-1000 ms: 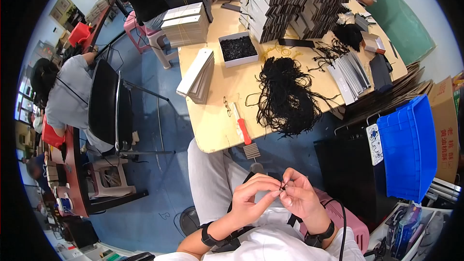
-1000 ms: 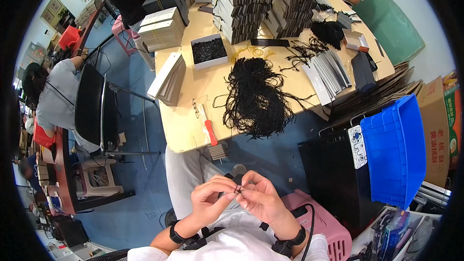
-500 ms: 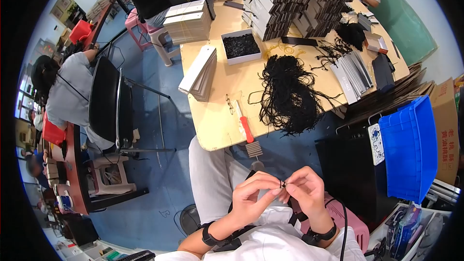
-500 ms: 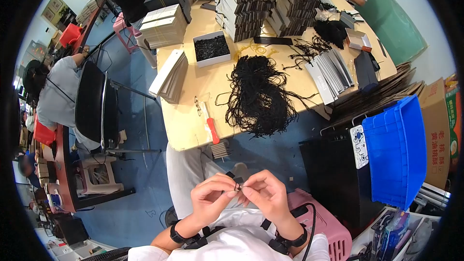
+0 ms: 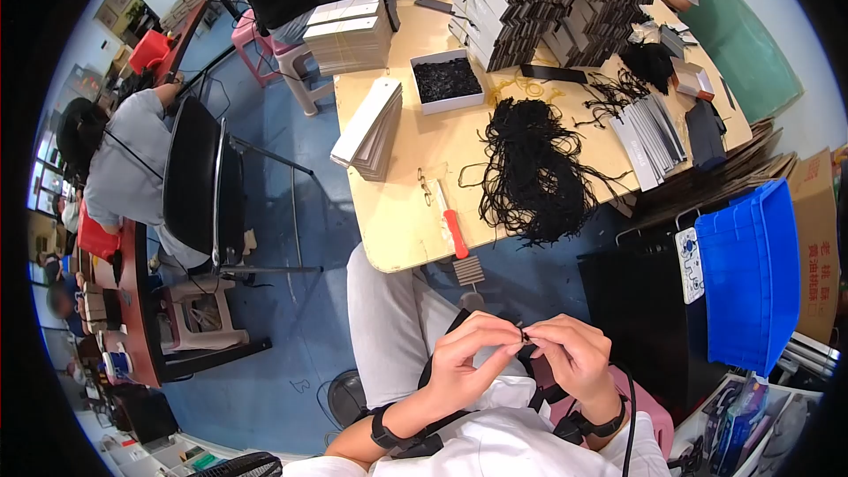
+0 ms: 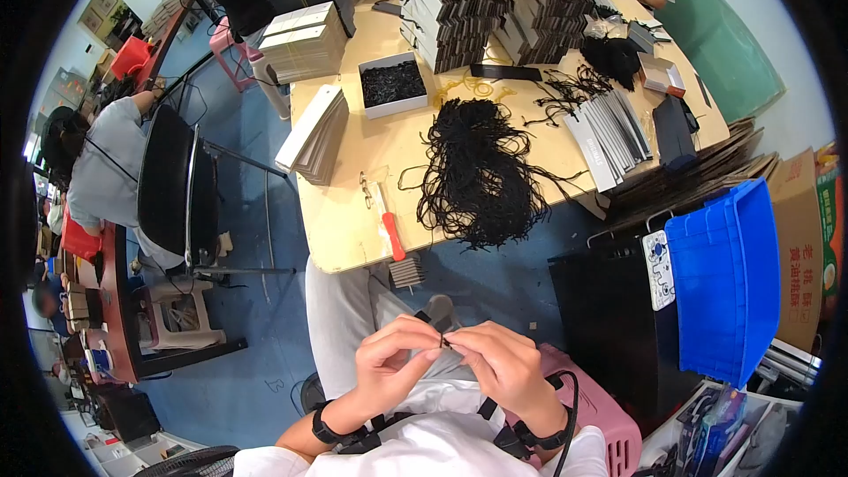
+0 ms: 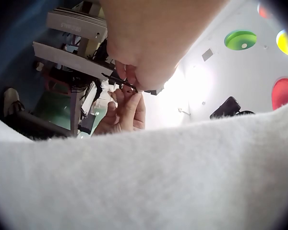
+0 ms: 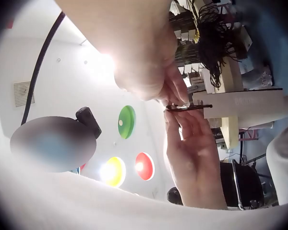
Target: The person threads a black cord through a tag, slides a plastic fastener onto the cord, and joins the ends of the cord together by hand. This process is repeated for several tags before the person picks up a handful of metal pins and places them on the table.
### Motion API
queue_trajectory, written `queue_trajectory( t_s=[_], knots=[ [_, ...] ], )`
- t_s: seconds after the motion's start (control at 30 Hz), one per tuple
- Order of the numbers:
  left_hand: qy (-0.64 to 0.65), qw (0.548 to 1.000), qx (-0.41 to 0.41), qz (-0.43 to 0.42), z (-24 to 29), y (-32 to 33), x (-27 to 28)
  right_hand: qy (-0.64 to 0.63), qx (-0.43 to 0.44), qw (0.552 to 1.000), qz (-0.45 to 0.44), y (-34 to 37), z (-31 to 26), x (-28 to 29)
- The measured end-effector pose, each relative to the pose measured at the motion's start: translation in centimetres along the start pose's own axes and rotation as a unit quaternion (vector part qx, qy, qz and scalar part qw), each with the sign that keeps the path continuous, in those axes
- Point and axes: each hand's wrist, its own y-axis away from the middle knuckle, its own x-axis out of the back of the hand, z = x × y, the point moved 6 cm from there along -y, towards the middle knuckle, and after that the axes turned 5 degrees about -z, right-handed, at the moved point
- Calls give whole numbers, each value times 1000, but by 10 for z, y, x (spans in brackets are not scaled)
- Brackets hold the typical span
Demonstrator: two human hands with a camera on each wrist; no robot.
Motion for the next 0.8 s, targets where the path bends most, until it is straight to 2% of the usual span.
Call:
queue_trajectory(
  t_s=[0.2, 0.4, 0.47, 0.57, 0.67, 0.8],
  knots=[
    [-12, 1000, 9, 4, 0, 0, 0, 52, 31, 998, 12, -6, -7, 3],
    [-22, 999, 28, -4, -2, 1, -2, 112, 82, 990, -23, -8, -11, 3],
    [44, 995, 91, 5, -9, 3, -3, 138, 92, 986, -35, -10, -13, 1],
    [109, 986, 123, 14, -19, 7, -4, 140, 68, 988, -11, -13, -10, -1],
    [146, 985, 94, -1, -20, 5, -6, 143, 70, 987, -6, -12, -8, -2],
    [167, 980, 104, -21, -21, 4, -9, 137, 66, 988, -2, -12, -6, -2]
  ],
)
